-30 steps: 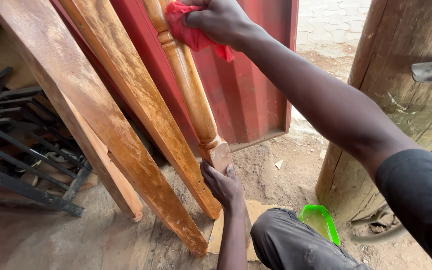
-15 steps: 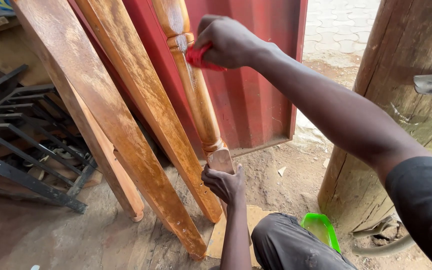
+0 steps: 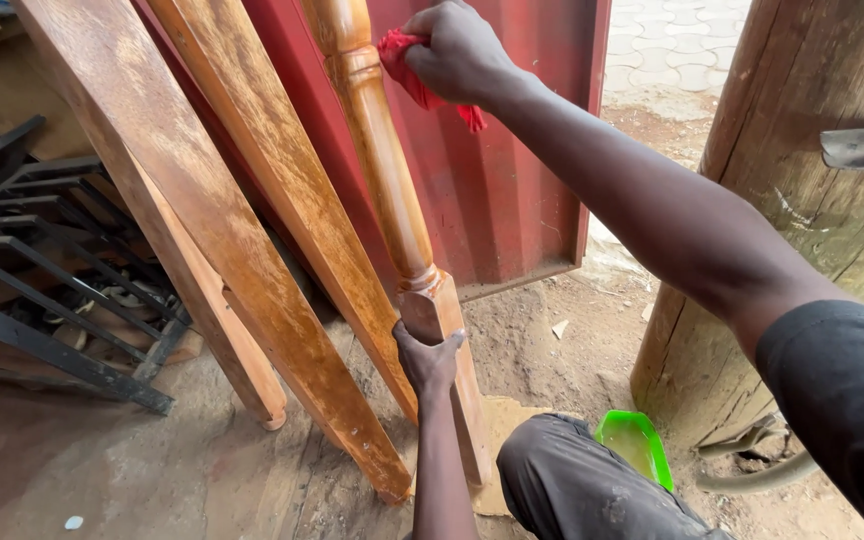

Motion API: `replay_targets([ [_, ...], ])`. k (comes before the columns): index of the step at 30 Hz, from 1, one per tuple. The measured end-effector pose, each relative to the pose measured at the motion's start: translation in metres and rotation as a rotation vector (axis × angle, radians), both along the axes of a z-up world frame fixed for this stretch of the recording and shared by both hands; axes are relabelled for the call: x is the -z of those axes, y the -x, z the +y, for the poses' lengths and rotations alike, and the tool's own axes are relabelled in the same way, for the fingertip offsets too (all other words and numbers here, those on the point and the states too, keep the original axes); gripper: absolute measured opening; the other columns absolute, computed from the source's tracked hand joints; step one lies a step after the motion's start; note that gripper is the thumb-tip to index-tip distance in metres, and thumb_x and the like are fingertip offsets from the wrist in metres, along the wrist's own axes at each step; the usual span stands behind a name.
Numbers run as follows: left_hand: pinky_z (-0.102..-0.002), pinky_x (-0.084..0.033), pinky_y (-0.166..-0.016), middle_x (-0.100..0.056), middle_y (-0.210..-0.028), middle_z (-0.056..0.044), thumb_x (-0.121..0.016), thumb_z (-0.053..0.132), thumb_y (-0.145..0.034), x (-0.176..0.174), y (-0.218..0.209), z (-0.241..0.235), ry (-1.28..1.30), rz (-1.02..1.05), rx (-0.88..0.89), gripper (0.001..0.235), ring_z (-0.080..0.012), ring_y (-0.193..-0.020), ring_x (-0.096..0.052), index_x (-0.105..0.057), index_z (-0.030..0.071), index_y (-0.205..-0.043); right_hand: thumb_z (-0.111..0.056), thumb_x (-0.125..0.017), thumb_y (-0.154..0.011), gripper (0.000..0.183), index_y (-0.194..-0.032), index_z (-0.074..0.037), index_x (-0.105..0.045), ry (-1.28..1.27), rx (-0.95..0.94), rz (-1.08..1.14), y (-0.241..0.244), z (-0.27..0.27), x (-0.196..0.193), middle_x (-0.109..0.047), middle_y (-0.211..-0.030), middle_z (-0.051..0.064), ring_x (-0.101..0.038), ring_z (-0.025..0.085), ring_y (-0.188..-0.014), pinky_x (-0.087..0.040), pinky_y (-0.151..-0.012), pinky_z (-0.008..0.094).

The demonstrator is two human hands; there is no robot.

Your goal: Applying polish or finish to turned wooden posts using a cloth

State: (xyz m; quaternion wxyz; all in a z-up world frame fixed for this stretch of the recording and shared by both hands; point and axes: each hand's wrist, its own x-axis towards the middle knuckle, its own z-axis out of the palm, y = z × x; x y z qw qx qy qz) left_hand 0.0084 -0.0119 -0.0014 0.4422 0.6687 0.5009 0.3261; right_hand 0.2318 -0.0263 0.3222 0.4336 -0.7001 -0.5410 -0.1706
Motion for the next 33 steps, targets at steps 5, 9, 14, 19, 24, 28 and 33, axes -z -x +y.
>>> replay_targets([
  [5,-0.044,-0.042,-0.115,-0.047,-0.155,-0.016,-0.096,0.028,-0.06,-0.001,0.007,0.01,0.046,-0.001,0.106,0.116,-0.0339,-0.141,-0.049,-0.032,0.007,-0.155,-0.027,-0.062,-0.093,0.024,-0.087,-0.015,-0.082,-0.049,-0.147,-0.225,0.05,-0.019,-0.008,-0.057,-0.089,0.006,-0.061,0.022,-0.084,-0.052,-0.075,0.04],
  [9,-0.044,-0.041,-0.115,-0.046,-0.155,-0.018,-0.096,0.028,-0.06,0.004,0.004,0.009,0.01,-0.001,0.083,0.116,-0.0354,-0.14,-0.048,-0.033,0.005,-0.155,-0.015,-0.055,-0.088,0.019,-0.074,-0.011,-0.068,-0.011,-0.204,-0.262,0.049,-0.005,-0.011,-0.055,-0.083,0.007,-0.056,0.026,-0.09,-0.045,-0.071,0.045],
  [14,-0.048,-0.046,-0.109,-0.053,-0.149,-0.015,-0.096,0.028,-0.061,-0.005,0.002,-0.003,-0.01,0.034,0.033,0.109,-0.0366,-0.134,-0.054,-0.038,0.008,-0.151,-0.026,-0.058,-0.081,0.024,-0.065,-0.015,-0.072,0.114,0.087,-0.201,0.022,0.001,-0.005,-0.057,-0.091,0.021,-0.053,0.043,-0.075,-0.044,-0.067,0.054],
  [19,-0.053,-0.051,-0.095,-0.057,-0.133,-0.018,-0.1,0.032,-0.055,0.019,-0.014,-0.004,-0.16,0.062,-0.103,0.107,-0.0404,-0.119,-0.059,-0.043,0.007,-0.141,-0.021,-0.053,-0.094,0.03,-0.083,-0.009,-0.079,-0.058,-0.078,-0.319,0.058,-0.009,-0.005,-0.056,-0.081,0.011,-0.054,0.032,-0.089,-0.044,-0.076,0.049],
  [24,-0.054,-0.051,-0.087,-0.06,-0.124,-0.017,-0.101,0.033,-0.054,0.018,-0.018,-0.006,-0.197,0.069,-0.124,0.099,-0.0403,-0.113,-0.058,-0.046,0.009,-0.133,-0.023,-0.055,-0.089,0.025,-0.066,-0.012,-0.059,-0.108,-0.074,-0.352,0.046,0.006,-0.002,-0.051,-0.067,0.008,-0.049,0.03,-0.076,-0.038,-0.07,0.046],
  [28,-0.056,-0.052,-0.088,-0.057,-0.129,-0.018,-0.1,0.035,-0.056,0.01,-0.014,-0.009,-0.152,0.098,-0.103,0.1,-0.0395,-0.118,-0.056,-0.044,0.01,-0.135,-0.026,-0.059,-0.082,0.025,-0.064,-0.019,-0.074,-0.038,0.091,-0.175,0.009,0.002,0.006,-0.067,-0.057,0.007,-0.058,0.032,-0.058,-0.045,-0.064,0.047],
  [33,-0.054,-0.053,-0.087,-0.058,-0.125,-0.019,-0.096,0.034,-0.058,0.018,-0.018,-0.004,-0.196,0.087,-0.116,0.096,-0.0387,-0.115,-0.057,-0.045,0.007,-0.134,-0.019,-0.053,-0.087,0.023,-0.076,-0.014,-0.072,-0.118,0.058,-0.274,0.026,-0.003,0.01,-0.048,-0.069,0.01,-0.04,0.031,-0.065,-0.035,-0.062,0.046],
])
